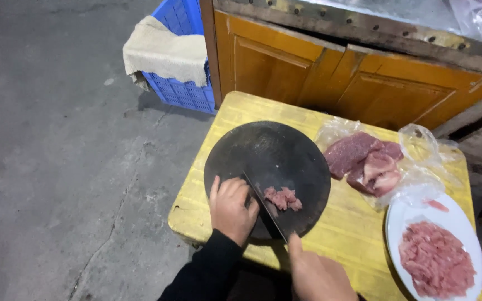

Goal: The person slices raw meat into thin strips and then dices it into small pieces on a round cutting board using a large knife. The diced meat is transferred to a white plate, and the process is repeated with another piece of meat.

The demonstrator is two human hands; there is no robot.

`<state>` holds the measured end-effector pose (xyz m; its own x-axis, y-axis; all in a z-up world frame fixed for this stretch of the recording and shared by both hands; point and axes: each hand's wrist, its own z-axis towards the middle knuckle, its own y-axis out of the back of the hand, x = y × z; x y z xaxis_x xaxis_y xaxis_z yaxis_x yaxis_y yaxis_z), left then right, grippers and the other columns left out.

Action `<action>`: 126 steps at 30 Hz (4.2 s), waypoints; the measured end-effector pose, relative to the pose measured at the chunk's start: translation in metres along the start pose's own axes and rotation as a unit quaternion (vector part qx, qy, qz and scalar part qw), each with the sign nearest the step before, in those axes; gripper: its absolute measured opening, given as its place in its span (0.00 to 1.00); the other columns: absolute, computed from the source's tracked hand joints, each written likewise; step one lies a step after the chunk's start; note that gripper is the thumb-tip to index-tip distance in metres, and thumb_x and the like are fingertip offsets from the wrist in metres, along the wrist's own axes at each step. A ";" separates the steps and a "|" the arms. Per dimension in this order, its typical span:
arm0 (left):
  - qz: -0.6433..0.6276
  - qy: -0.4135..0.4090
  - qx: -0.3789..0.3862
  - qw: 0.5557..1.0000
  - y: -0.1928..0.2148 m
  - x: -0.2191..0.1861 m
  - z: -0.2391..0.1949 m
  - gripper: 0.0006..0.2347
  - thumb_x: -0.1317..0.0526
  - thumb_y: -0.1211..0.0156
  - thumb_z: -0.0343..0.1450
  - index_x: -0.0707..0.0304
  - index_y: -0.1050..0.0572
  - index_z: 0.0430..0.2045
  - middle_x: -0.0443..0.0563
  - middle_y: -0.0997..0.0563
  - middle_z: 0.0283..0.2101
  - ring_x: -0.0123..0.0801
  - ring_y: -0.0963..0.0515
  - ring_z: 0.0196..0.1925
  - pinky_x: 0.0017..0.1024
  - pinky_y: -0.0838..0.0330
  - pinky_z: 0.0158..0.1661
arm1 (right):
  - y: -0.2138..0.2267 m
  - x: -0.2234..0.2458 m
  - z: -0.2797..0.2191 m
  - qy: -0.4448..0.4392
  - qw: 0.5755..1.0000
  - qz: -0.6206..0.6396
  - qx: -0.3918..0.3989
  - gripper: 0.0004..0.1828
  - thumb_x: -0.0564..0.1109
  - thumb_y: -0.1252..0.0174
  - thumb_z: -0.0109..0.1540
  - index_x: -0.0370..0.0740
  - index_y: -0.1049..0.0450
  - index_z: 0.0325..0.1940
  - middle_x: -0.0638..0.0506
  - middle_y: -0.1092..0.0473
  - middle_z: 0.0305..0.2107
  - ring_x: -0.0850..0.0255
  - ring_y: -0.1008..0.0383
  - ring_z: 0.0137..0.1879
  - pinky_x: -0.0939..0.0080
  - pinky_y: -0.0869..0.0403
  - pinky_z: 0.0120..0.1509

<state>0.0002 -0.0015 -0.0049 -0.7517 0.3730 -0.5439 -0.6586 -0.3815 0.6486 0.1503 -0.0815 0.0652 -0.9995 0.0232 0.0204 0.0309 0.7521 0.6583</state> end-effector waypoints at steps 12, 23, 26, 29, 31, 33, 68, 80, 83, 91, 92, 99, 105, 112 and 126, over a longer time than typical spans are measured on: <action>-0.071 0.016 0.021 0.997 0.013 0.009 0.001 0.07 0.63 0.41 0.61 0.60 0.28 0.29 0.50 0.21 0.36 0.37 0.24 0.43 0.47 0.38 0.54 | 0.018 -0.017 -0.018 0.041 0.965 0.169 -0.196 0.41 0.48 0.57 0.58 0.68 0.67 0.71 0.40 0.29 0.19 0.41 0.29 0.27 0.51 0.35 0.32; -0.082 -0.123 0.071 0.986 0.008 0.032 0.004 0.03 0.69 0.43 0.62 0.71 0.28 0.24 0.56 0.25 0.34 0.44 0.27 0.38 0.34 0.31 0.38 | -0.006 -0.003 -0.024 0.001 0.998 0.014 -0.056 0.54 0.49 0.55 0.54 0.90 0.82 0.68 0.51 0.31 0.20 0.55 0.29 0.27 0.55 0.34 0.33; -0.077 -0.118 0.068 0.988 0.007 0.032 0.005 0.02 0.69 0.44 0.61 0.70 0.29 0.22 0.56 0.25 0.32 0.44 0.28 0.37 0.34 0.31 0.37 | 0.001 -0.001 -0.029 -0.009 0.999 -0.007 -0.031 0.54 0.47 0.57 0.55 0.91 0.83 0.68 0.52 0.32 0.20 0.55 0.31 0.27 0.55 0.34 0.35; -0.076 -0.113 0.068 0.988 0.007 0.029 0.007 0.02 0.70 0.45 0.59 0.69 0.30 0.20 0.55 0.27 0.29 0.44 0.29 0.34 0.34 0.32 0.34 | 0.008 0.004 -0.030 -0.034 0.999 -0.015 0.021 0.51 0.47 0.60 0.59 0.93 0.87 0.66 0.50 0.31 0.29 0.53 0.28 0.35 0.54 0.32 0.41; -0.061 -0.106 0.069 0.990 0.002 0.031 0.006 0.03 0.69 0.44 0.58 0.68 0.32 0.18 0.54 0.29 0.26 0.44 0.30 0.33 0.34 0.34 0.33 | -0.011 -0.003 -0.018 -0.025 0.999 -0.034 -0.020 0.51 0.48 0.60 0.58 0.92 0.85 0.67 0.51 0.32 0.24 0.55 0.30 0.30 0.54 0.33 0.36; -0.043 -0.099 0.071 0.992 0.002 0.033 0.007 0.05 0.68 0.43 0.57 0.66 0.34 0.15 0.53 0.31 0.24 0.44 0.31 0.33 0.35 0.35 0.32 | -0.037 -0.011 0.000 -0.015 0.997 -0.053 -0.061 0.50 0.48 0.61 0.58 0.91 0.83 0.68 0.53 0.34 0.19 0.56 0.31 0.25 0.53 0.35 0.30; -0.035 -0.088 0.040 0.995 0.000 0.030 0.007 0.06 0.64 0.40 0.57 0.65 0.31 0.13 0.50 0.28 0.23 0.41 0.29 0.32 0.34 0.34 0.34 | 0.026 0.028 -0.013 0.050 0.995 0.021 -0.085 0.54 0.37 0.60 0.54 0.80 0.80 0.71 0.41 0.32 0.28 0.41 0.30 0.33 0.45 0.35 0.37; -0.022 -0.090 0.043 0.995 0.001 0.023 0.010 0.04 0.62 0.39 0.58 0.62 0.26 0.16 0.49 0.22 0.27 0.40 0.26 0.36 0.35 0.33 0.39 | 0.005 0.016 -0.023 -0.019 0.999 0.008 -0.030 0.56 0.42 0.58 0.55 0.85 0.85 0.69 0.48 0.33 0.21 0.51 0.32 0.28 0.53 0.36 0.34; -0.005 -0.110 0.078 0.991 0.001 0.026 0.007 0.06 0.60 0.36 0.58 0.63 0.25 0.18 0.51 0.22 0.30 0.40 0.26 0.38 0.35 0.34 0.39 | 0.002 0.013 -0.013 0.033 0.995 0.005 -0.094 0.56 0.37 0.59 0.52 0.75 0.80 0.72 0.48 0.33 0.19 0.49 0.31 0.26 0.52 0.36 0.33; -0.041 -0.113 0.028 0.992 0.007 0.017 0.008 0.04 0.63 0.41 0.59 0.62 0.27 0.16 0.47 0.23 0.27 0.38 0.27 0.34 0.34 0.35 0.38 | 0.025 0.023 0.009 0.090 0.966 0.108 -0.217 0.49 0.40 0.57 0.52 0.71 0.68 0.73 0.37 0.32 0.19 0.38 0.33 0.24 0.44 0.36 0.26; -0.039 -0.110 0.027 0.993 0.008 0.016 0.009 0.04 0.62 0.40 0.60 0.60 0.27 0.16 0.46 0.23 0.27 0.38 0.27 0.34 0.34 0.35 0.37 | 0.027 0.023 0.011 0.095 0.964 0.122 -0.218 0.50 0.38 0.59 0.51 0.71 0.68 0.73 0.37 0.32 0.18 0.38 0.33 0.25 0.43 0.37 0.27; -0.036 -0.114 0.032 0.992 0.011 0.013 0.005 0.06 0.60 0.38 0.60 0.61 0.25 0.16 0.47 0.24 0.26 0.39 0.28 0.34 0.35 0.37 0.35 | 0.043 0.019 0.033 0.146 0.931 0.260 -0.212 0.49 0.33 0.60 0.51 0.72 0.60 0.71 0.48 0.46 0.60 0.36 0.35 0.53 0.50 0.34 0.53; -0.119 -0.052 0.023 0.991 0.017 0.011 0.014 0.04 0.65 0.41 0.61 0.62 0.29 0.14 0.48 0.24 0.23 0.38 0.27 0.30 0.33 0.34 0.33 | 0.031 0.003 0.044 0.189 0.887 0.355 -0.227 0.46 0.35 0.54 0.52 0.66 0.56 0.70 0.55 0.41 0.62 0.55 0.55 0.73 0.66 0.46 0.67; 0.007 -0.130 0.089 0.988 0.010 0.020 0.028 0.05 0.60 0.44 0.61 0.60 0.25 0.18 0.45 0.25 0.27 0.40 0.29 0.32 0.36 0.37 0.34 | 0.020 0.017 0.031 0.147 0.929 0.220 -0.259 0.51 0.35 0.54 0.49 0.66 0.62 0.72 0.39 0.37 0.50 0.37 0.34 0.46 0.49 0.34 0.45; -0.035 -0.027 0.134 0.990 0.027 0.010 0.012 0.16 0.58 0.41 0.58 0.58 0.28 0.38 0.48 0.22 0.38 0.43 0.26 0.43 0.39 0.38 0.45 | 0.005 -0.008 -0.005 0.114 0.927 0.250 -0.256 0.51 0.37 0.56 0.50 0.71 0.65 0.72 0.43 0.26 0.39 0.38 0.30 0.26 0.56 0.34 0.31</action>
<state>-0.0244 0.0024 0.0137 -0.6970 0.4382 -0.5677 -0.6709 -0.1187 0.7320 0.1584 -0.0815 0.0723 -0.8364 0.1012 0.5386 0.5440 0.2724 0.7936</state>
